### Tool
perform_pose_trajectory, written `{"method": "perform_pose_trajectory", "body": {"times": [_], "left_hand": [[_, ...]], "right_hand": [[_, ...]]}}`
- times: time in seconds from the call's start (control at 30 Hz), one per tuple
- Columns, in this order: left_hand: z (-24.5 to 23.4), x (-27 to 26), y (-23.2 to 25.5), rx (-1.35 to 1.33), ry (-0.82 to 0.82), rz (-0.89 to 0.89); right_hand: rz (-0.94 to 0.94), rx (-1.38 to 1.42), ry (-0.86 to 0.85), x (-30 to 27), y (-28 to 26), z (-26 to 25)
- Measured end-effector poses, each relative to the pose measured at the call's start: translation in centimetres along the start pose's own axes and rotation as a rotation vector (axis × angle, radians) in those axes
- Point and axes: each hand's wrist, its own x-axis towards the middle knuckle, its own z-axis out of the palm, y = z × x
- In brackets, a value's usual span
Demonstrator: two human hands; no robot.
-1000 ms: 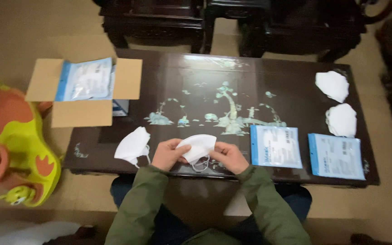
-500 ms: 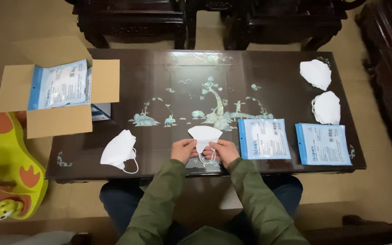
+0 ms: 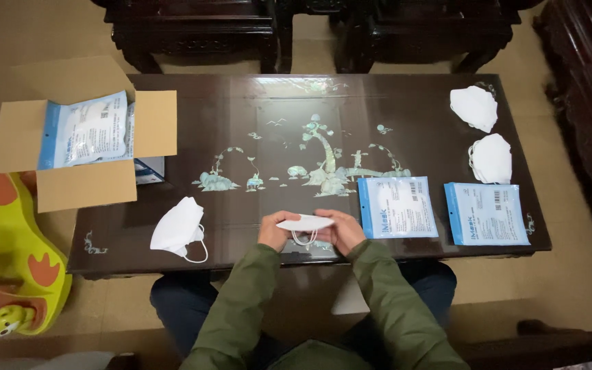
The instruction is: Packing individual face masks into blue protective envelopes
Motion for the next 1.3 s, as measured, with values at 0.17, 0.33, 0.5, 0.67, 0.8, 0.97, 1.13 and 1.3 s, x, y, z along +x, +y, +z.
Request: {"method": "perform_pose_trajectory", "body": {"times": [0.17,0.33,0.5,0.67,0.8,0.97,1.13,1.3], "left_hand": [[0.7,-3.6,4.6,0.136,-0.013,0.189],[5.2,-7.7,11.7,-0.632,0.059,-0.157],[8.0,-5.5,8.0,-0.501,0.481,-0.227],[5.9,-3.5,4.0,-0.438,0.428,-0.261],[5.8,-3.7,3.7,-0.449,0.408,-0.230],[5.7,-5.0,6.2,-0.411,0.395,-0.290],[5.7,-5.6,7.2,-0.373,0.347,-0.287],[6.6,-7.1,8.7,-0.233,0.297,-0.329]], "right_hand": [[-0.038,-0.112,0.014,-0.7,0.2,0.9],[-0.116,-0.249,0.272,3.4,4.9,-1.0],[-0.147,-0.367,0.386,4.2,7.3,-0.4],[-0.642,-0.916,0.591,-3.7,-0.4,1.6],[-1.053,-1.406,0.821,-3.6,-3.8,-5.3],[-0.985,-1.615,0.869,-2.3,-2.3,-10.5],[-0.977,-1.646,0.926,-1.3,-0.9,-11.3],[-1.087,-1.711,0.956,-0.2,1.1,-11.5]]}}
